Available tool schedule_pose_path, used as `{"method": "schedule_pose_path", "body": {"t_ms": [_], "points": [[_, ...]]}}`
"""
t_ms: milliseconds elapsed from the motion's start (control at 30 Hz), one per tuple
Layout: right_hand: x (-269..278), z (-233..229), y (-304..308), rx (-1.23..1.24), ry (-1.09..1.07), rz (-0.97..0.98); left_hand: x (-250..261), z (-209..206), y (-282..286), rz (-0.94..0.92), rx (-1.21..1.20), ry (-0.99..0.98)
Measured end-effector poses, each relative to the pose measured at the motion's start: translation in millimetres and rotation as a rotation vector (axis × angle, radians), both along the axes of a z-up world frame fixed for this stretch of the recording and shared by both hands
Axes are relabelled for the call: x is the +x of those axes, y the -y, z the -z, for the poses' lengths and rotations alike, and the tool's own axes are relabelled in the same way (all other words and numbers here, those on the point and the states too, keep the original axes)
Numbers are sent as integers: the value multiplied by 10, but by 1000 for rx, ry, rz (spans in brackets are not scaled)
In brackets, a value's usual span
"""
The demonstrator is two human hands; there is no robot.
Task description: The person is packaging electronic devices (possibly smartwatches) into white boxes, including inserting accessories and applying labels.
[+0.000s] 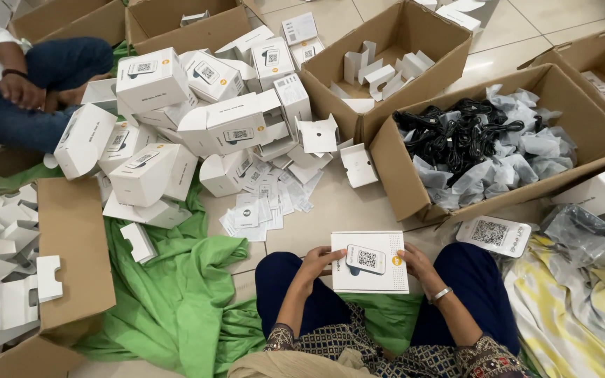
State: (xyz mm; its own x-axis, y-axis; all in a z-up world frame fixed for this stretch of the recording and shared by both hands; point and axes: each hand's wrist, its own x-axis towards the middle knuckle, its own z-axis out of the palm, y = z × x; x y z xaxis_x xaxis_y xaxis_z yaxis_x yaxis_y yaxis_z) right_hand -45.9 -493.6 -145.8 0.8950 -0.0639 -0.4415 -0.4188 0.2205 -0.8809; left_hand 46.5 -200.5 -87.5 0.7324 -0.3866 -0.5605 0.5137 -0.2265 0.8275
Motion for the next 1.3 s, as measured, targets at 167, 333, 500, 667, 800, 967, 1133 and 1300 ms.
{"method": "schedule_pose_path", "body": {"t_ms": [167,333,500,667,800,967,1133,1300], "points": [[39,-87,-37,-76,-7,33,-26,-146,4,-112,265,45],[77,158,51,-307,-32,-14,-33,104,-137,-317,349,216],[422,9,-25,-336,-38,67,-100,304,-142,-299,102,298],[879,-338,-106,-610,518,99,-131,500,-98,-586,-262,-115],[706,-1481,-674,-826,714,354,-154,1251,-44,-906,-673,-299],[0,-458,-986,-955,907,270,-264,804,200,-891,-592,-371],[-531,-474,-1304,-1059,1017,-167,-265,288,391,-862,-624,-320],[-211,-238,-1406,-1203,626,-453,-364,-117,682,-707,-792,-269]]}}
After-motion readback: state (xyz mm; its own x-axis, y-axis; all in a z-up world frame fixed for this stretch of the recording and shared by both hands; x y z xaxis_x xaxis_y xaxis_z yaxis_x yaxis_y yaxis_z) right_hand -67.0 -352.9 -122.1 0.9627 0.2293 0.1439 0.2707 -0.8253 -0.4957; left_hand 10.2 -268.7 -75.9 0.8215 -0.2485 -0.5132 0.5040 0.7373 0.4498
